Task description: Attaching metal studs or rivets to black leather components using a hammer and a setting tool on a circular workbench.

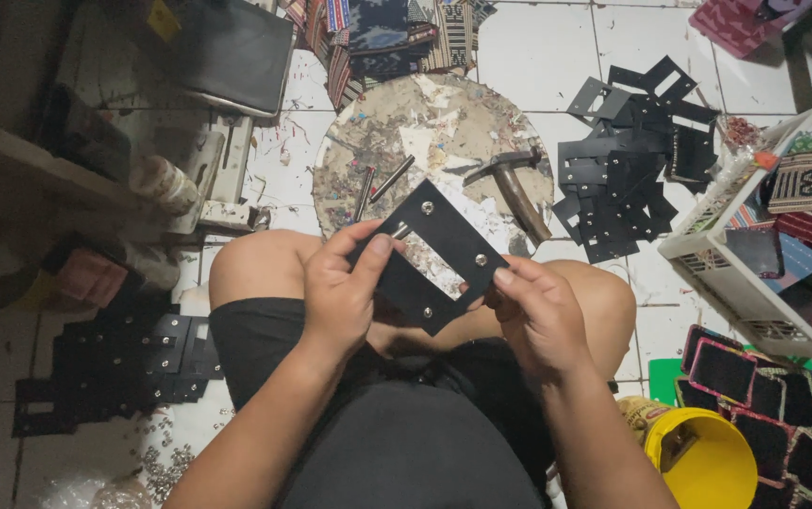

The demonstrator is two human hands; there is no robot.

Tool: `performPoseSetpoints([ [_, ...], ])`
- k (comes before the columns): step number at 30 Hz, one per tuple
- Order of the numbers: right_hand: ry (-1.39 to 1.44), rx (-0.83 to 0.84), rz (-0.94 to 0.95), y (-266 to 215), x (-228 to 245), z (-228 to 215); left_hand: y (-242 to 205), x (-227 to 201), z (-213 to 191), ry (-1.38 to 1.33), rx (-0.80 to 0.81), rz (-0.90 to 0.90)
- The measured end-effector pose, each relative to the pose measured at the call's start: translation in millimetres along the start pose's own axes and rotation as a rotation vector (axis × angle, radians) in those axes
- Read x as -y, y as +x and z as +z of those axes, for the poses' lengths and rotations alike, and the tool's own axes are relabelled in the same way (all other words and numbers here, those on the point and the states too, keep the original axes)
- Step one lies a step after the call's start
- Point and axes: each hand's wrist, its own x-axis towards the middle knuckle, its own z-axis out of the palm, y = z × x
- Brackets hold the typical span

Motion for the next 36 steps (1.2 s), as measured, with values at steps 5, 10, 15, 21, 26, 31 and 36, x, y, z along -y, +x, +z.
performPoseSetpoints([
  [5, 0.060, -0.020, -0.025, -7.9, 2.5, -0.7, -6.0, -0.6, -3.3, -0.067, -0.057, -0.020],
  [10, 0.043, -0.047, 0.018, -10.0, 2.2, -0.3, -12.2, 6.9, -9.3, -0.064, -0.078, -0.033],
  [15, 0.058, -0.055, 0.034, -10.5, -2.7, 0.5, -12.2, 17.8, -16.2, -0.055, -0.087, -0.079],
  [21, 0.018, -0.051, 0.053, -8.2, 2.1, 8.8, -15.8, 24.0, -14.5, -0.080, -0.122, -0.148],
  [26, 0.000, -0.045, 0.064, -12.4, 4.5, 7.3, -16.0, 23.1, -17.5, 0.044, -0.071, -0.130],
  [31, -0.034, -0.012, 0.090, -9.7, -0.6, 6.5, -17.8, -5.2, -13.7, 0.417, -0.025, 0.098],
  [36, 0.103, 0.002, 0.164, -8.6, -13.9, 4.4, -14.4, -38.3, 2.3, 0.660, 0.309, 0.410],
])
